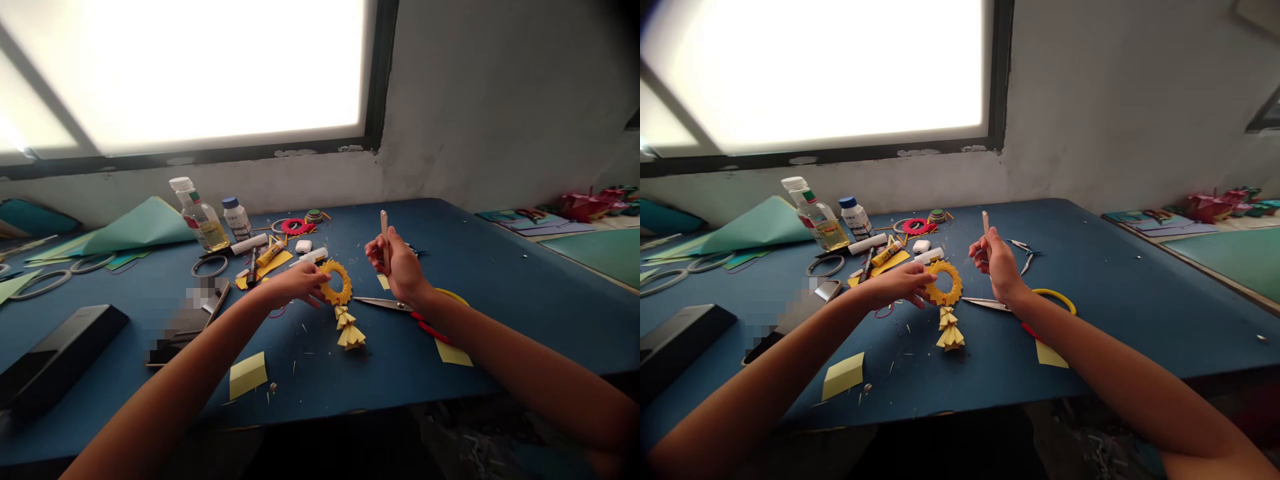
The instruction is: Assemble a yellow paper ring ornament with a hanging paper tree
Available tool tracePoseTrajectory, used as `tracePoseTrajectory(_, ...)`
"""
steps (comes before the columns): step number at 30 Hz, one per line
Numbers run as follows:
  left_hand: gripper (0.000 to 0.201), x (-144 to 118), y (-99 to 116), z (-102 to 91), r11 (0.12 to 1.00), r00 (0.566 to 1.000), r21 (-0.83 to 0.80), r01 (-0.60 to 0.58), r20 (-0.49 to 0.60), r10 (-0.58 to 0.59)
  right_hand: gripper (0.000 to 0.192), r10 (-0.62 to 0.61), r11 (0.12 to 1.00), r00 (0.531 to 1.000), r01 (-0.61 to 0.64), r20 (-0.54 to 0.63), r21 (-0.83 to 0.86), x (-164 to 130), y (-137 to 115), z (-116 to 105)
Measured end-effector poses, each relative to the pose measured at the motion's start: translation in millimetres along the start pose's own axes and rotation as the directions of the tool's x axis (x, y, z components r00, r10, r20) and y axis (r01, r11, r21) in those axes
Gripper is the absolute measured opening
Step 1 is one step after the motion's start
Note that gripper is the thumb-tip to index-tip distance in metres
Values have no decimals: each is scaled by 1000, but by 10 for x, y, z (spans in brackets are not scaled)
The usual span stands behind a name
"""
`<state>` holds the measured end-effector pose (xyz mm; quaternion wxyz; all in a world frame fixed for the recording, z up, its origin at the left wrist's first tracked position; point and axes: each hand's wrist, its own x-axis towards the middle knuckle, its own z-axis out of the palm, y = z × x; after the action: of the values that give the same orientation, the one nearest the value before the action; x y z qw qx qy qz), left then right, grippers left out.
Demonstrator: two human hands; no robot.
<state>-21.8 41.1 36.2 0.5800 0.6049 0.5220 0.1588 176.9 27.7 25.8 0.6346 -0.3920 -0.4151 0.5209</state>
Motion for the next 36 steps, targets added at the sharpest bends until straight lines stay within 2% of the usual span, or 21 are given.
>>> tracePoseTrajectory(4,30,-180,-56,14,983,995,-168,-78,-69,67,47,-96,986,987,111,126,-123,-80,-60,17)
tracePoseTrajectory(7,24,-301,-43,47,955,978,-231,-188,-137,159,42,-218,906,930,305,297,-292,-156,-126,-8)
tracePoseTrajectory(9,22,-376,-13,78,935,961,-252,-250,-182,207,37,-290,790,854,468,432,-396,-202,-176,-43)
tracePoseTrajectory(13,21,-494,39,130,885,910,-267,-381,-281,306,29,-380,440,638,762,670,-476,-268,-268,-101)
tracePoseTrajectory(17,20,-566,50,137,835,873,-297,-462,-316,371,25,-447,161,492,866,747,-474,-287,-306,-109)
tracePoseTrajectory(20,20,-607,49,141,819,860,-295,-492,-312,404,22,-456,24,419,888,786,-459,-273,-292,-109)
tracePoseTrajectory(23,22,-645,49,158,810,850,-292,-509,-322,418,20,-452,-51,382,891,806,-450,-258,-268,-112)
tracePoseTrajectory(27,23,-675,44,175,800,837,-283,-528,-333,435,20,-459,-102,356,889,814,-447,-252,-252,-110)
tracePoseTrajectory(36,26,-676,13,170,786,821,-280,-552,-347,453,20,-453,-162,352,871,819,-464,-258,-248,-103)
